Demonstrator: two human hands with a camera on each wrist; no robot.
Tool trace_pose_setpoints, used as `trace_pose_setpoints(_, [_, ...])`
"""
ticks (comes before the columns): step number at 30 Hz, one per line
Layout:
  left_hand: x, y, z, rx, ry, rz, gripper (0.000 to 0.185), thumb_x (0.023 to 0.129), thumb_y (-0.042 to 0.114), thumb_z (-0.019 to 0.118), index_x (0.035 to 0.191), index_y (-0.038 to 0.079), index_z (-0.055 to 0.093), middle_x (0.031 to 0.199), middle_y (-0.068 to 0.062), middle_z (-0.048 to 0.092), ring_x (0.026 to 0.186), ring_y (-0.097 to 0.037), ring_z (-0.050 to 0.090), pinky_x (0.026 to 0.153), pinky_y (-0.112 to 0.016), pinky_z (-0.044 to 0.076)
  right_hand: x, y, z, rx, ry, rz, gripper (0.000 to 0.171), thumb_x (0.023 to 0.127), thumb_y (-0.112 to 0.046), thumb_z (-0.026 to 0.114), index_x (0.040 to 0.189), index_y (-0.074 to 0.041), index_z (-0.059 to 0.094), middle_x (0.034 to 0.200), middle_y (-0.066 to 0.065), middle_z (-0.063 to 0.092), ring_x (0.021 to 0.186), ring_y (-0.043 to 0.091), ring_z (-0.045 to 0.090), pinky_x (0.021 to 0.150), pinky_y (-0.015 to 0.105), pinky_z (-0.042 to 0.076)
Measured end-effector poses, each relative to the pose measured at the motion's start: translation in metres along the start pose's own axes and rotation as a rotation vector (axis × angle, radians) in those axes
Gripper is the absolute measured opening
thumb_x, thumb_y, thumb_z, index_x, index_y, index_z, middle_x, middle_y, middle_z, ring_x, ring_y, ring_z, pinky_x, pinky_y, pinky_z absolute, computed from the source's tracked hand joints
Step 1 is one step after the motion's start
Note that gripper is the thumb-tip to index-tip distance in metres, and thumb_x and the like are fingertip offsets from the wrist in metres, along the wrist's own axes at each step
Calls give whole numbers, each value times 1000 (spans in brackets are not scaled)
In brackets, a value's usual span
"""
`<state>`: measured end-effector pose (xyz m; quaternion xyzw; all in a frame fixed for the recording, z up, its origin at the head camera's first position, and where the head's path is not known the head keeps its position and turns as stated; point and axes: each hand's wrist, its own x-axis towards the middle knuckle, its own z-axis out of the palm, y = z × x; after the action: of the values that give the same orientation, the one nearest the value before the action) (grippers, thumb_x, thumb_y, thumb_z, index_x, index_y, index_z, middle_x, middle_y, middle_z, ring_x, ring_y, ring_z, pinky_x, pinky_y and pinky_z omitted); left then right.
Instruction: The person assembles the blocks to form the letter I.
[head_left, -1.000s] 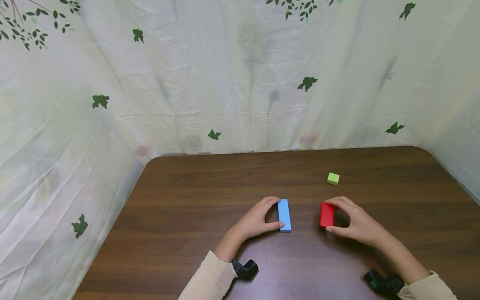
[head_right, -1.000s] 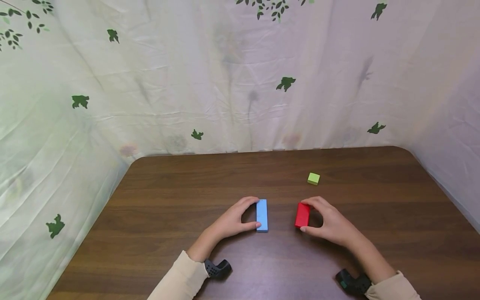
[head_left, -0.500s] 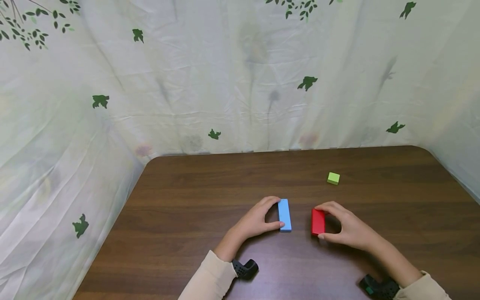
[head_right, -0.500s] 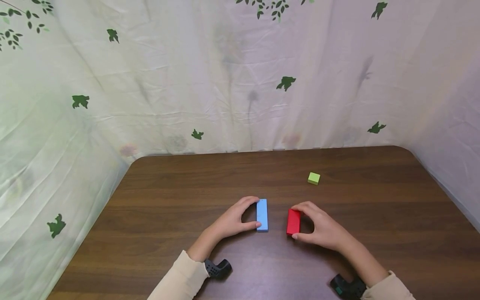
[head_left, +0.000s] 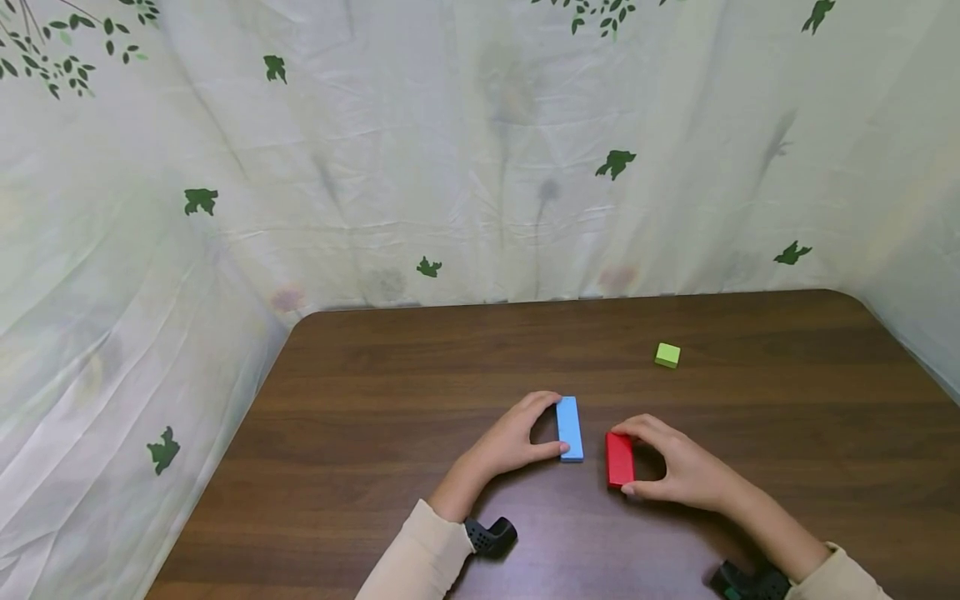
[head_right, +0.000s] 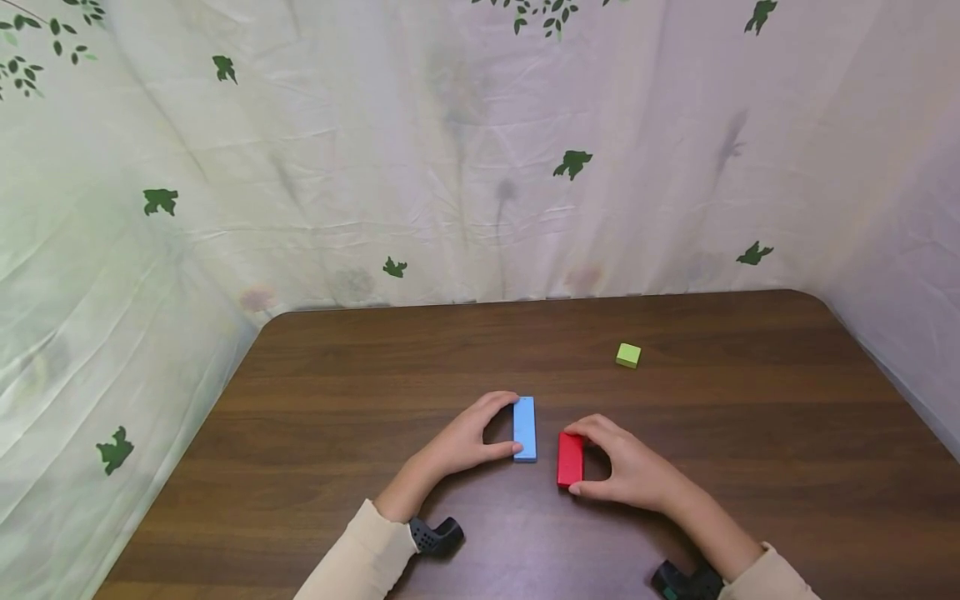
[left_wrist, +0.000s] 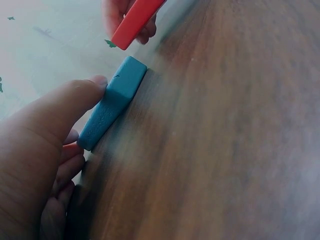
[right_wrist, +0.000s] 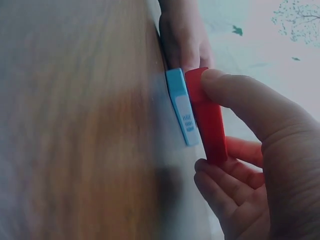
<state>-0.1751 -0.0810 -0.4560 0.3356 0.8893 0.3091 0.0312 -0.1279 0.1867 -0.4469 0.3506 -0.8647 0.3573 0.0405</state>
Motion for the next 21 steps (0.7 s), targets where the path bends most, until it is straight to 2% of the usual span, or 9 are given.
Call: trace_pose_setpoints(21, [-1, 0, 0, -5, 0, 4, 66, 82, 43, 62, 133, 9, 39, 133, -3, 39, 123, -14, 34, 100, -31, 29, 0, -15, 16, 15, -79, -64, 56, 74, -41, 71, 120, -18, 51, 115, -12, 47, 100, 8, 49, 83, 31, 43])
